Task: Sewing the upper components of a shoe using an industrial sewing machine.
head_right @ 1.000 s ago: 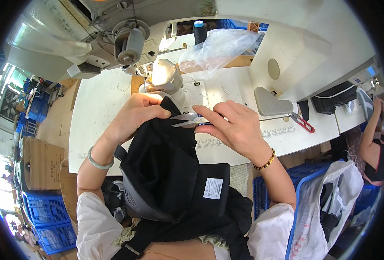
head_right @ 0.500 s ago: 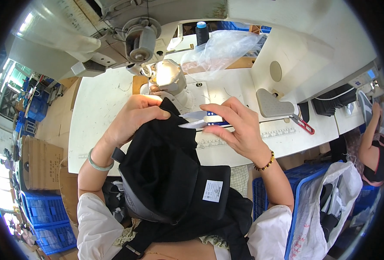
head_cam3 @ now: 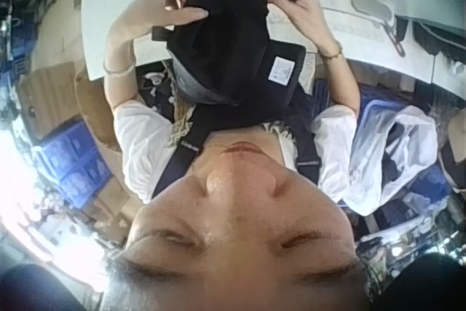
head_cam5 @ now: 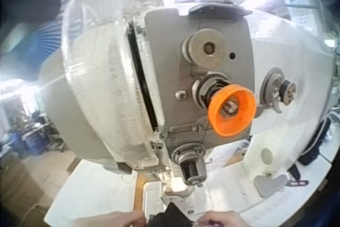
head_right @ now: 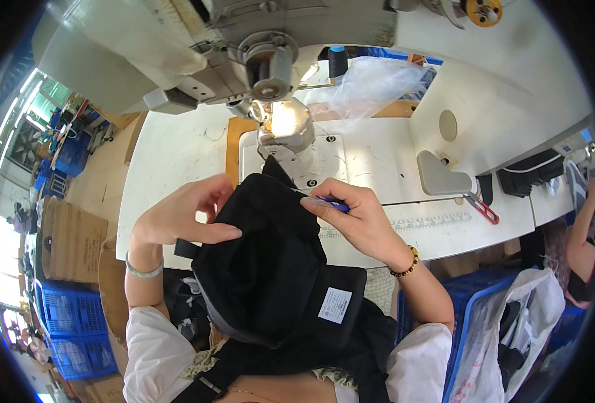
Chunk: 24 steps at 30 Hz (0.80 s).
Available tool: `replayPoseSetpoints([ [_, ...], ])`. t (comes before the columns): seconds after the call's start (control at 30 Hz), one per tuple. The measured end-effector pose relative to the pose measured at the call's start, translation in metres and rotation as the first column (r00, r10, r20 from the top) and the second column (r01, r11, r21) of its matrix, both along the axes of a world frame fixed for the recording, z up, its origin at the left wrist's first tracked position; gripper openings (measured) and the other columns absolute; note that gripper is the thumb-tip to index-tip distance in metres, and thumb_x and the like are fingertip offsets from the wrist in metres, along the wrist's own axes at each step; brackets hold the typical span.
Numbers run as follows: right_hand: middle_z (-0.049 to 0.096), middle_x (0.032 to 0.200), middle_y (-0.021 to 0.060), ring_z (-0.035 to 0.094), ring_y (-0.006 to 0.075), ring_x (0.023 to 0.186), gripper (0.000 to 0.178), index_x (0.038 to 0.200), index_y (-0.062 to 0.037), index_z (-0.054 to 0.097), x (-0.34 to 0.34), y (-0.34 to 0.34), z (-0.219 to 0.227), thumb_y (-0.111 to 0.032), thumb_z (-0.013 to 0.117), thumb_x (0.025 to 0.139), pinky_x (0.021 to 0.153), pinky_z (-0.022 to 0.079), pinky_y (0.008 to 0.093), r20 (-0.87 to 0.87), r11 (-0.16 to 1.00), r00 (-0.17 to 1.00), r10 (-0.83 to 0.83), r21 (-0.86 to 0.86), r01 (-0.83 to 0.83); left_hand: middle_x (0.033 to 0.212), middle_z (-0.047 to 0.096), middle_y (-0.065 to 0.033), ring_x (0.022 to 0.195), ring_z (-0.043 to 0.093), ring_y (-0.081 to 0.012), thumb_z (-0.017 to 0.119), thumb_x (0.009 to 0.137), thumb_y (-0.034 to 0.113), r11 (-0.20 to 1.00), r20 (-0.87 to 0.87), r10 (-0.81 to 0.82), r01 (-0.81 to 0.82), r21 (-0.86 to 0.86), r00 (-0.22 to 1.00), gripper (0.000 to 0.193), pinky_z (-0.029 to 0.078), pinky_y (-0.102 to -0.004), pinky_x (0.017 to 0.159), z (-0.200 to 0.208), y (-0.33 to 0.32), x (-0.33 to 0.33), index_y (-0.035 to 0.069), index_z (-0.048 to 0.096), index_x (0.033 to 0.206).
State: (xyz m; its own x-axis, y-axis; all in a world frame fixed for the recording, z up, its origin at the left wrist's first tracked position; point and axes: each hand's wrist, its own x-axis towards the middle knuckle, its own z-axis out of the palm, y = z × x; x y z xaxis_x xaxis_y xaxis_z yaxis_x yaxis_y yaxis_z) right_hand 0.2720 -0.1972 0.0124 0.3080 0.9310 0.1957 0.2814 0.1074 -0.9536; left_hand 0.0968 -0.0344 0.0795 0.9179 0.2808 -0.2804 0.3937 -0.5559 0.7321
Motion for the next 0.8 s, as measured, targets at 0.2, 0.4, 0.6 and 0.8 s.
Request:
replayPoseSetpoints([
  [0.2, 0.043, 0.050, -0.0002, 0.039, 0.0052, 0.045, 0.020, 0.088, -0.0006, 0.049, -0.013, -0.013, 0.035, -0.018, 0.041, 0.084, 0.046, 0.031, 0.0176, -0.172, 0.984, 0.973, -0.155, -0.119, 0.136, 0.050, 0.038, -0.0023, 0.044, 0.036, -0.0095, 0.058, 0.065, 0.021, 0.995, 0.086, 0.096, -0.094, -0.019, 0.992, 0.029, 0.030, -0.0229, 0.040, 0.002, -0.006, 0.003, 0.001, 0.039, 0.059],
  [0.4, 0.044, 0.052, 0.0037, 0.044, 0.0101, 0.045, 0.026, 0.093, 0.0004, 0.044, -0.024, -0.004, 0.049, -0.023, 0.033, 0.086, 0.046, 0.033, 0.0213, -0.308, 0.898, 0.876, 0.370, -0.123, -0.422, 0.050, 0.040, -0.0009, 0.047, 0.037, -0.0068, 0.056, 0.068, 0.018, 0.975, 0.097, 0.186, -0.171, -0.143, 0.978, 0.025, 0.030, -0.0220, 0.041, -0.001, -0.009, 0.005, 0.000, 0.041, 0.059],
  [0.6, 0.051, 0.071, 0.0147, 0.051, 0.0312, 0.062, 0.027, 0.092, -0.0030, 0.043, -0.026, 0.016, 0.021, -0.028, 0.043, 0.081, 0.055, 0.040, 0.0345, 0.269, 0.996, 0.963, 0.032, -0.088, -0.008, 0.055, 0.039, 0.0048, 0.052, 0.036, -0.0020, 0.052, 0.072, 0.013, 0.918, 0.208, 0.212, -0.121, -0.378, 0.955, 0.019, 0.030, -0.0184, 0.045, -0.022, 0.005, 0.007, 0.003, 0.042, 0.060],
  [0.8, 0.050, 0.066, 0.0098, 0.051, 0.0255, 0.053, 0.028, 0.090, -0.0026, 0.043, -0.032, 0.020, 0.010, -0.022, 0.056, 0.074, 0.044, 0.040, 0.0303, 0.494, 0.991, 0.860, -0.130, 0.099, 0.093, 0.057, 0.039, 0.0063, 0.054, 0.035, -0.0001, 0.050, 0.072, 0.012, 0.840, 0.265, 0.237, -0.060, -0.540, 0.935, 0.014, 0.026, -0.0161, 0.046, -0.041, 0.010, 0.008, 0.005, 0.043, 0.063],
])
